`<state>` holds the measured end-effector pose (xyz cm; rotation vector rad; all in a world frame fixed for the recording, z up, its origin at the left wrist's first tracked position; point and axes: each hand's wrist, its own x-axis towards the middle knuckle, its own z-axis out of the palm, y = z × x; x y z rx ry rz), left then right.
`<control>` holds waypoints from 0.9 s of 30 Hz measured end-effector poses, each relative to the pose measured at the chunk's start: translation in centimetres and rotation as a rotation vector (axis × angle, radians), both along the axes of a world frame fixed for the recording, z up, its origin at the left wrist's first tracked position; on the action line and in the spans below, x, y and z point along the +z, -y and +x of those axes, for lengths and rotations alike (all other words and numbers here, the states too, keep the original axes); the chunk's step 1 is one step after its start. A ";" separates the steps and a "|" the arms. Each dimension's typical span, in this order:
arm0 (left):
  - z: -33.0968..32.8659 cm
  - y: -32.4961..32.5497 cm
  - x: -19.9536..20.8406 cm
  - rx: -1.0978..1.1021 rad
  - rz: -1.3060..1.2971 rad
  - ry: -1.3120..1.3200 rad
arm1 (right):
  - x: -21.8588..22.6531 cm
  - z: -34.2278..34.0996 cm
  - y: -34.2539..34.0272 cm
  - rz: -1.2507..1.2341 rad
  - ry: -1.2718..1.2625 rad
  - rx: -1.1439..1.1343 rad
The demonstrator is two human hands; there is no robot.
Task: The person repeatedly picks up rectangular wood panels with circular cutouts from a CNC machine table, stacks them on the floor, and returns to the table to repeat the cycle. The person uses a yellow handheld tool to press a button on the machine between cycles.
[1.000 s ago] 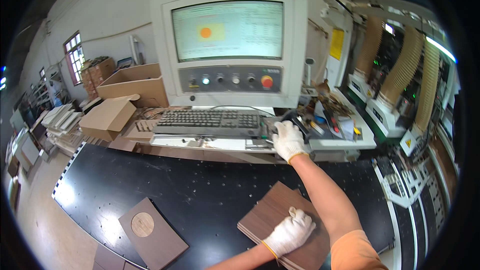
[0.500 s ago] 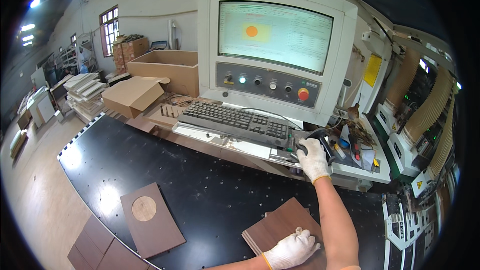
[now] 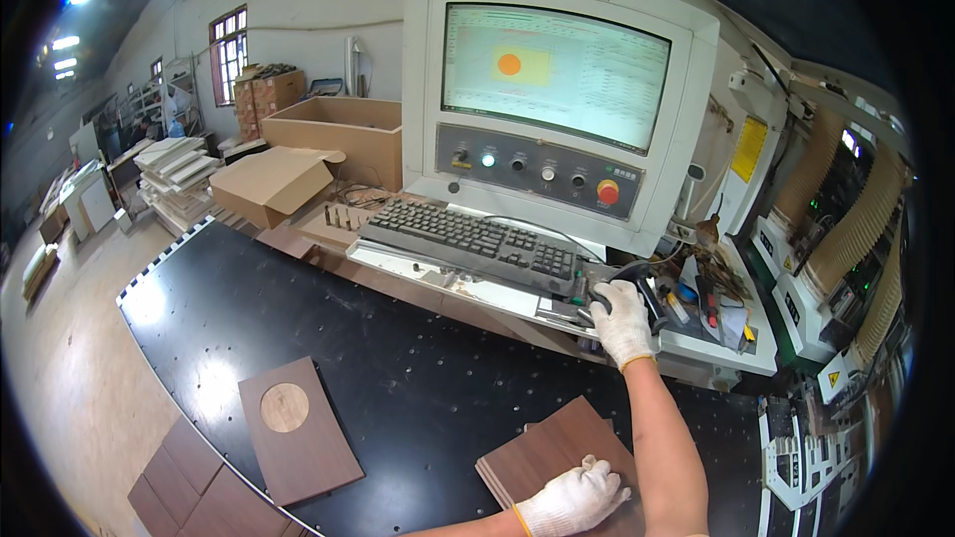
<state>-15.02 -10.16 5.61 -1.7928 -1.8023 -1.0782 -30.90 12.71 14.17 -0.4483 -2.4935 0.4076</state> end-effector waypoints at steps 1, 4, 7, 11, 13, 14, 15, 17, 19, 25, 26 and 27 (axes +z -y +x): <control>0.0 -0.1 -0.1 0.009 -0.022 0.033 | -0.1 -0.1 0.0 0.005 0.006 -0.011; 0.0 -0.2 -0.2 0.028 -0.067 0.105 | -0.2 -0.3 -0.1 0.026 0.007 -0.032; 0.1 -0.1 -0.3 0.034 -0.060 0.116 | -0.3 -0.3 -0.2 0.016 0.012 -0.041; 0.2 0.0 -0.2 0.049 -0.067 0.125 | -0.2 -0.2 0.0 0.034 0.001 -0.047; 0.3 0.0 -0.2 0.061 -0.077 0.132 | -0.2 -0.1 0.1 0.032 -0.007 -0.046; 0.4 0.0 -0.3 0.065 -0.079 0.133 | -0.2 -0.2 0.2 0.033 -0.004 -0.059; 0.4 0.0 -0.3 0.068 -0.081 0.135 | -0.2 -0.2 0.2 0.035 -0.008 -0.053; 0.3 -0.1 -0.4 0.059 -0.076 0.120 | -0.3 -0.3 0.2 0.041 -0.006 -0.073; 0.3 -0.1 -0.4 0.056 -0.066 0.117 | -0.4 -0.3 0.2 0.041 -0.013 -0.065; 0.3 0.1 -0.2 0.067 -0.061 0.136 | -0.3 -0.3 0.1 0.037 -0.001 -0.067; 0.3 0.1 -0.2 0.074 -0.061 0.133 | -0.3 -0.3 0.2 0.037 0.009 -0.080; 0.3 0.1 -0.2 0.081 -0.061 0.129 | -0.2 -0.3 0.2 0.035 0.003 -0.070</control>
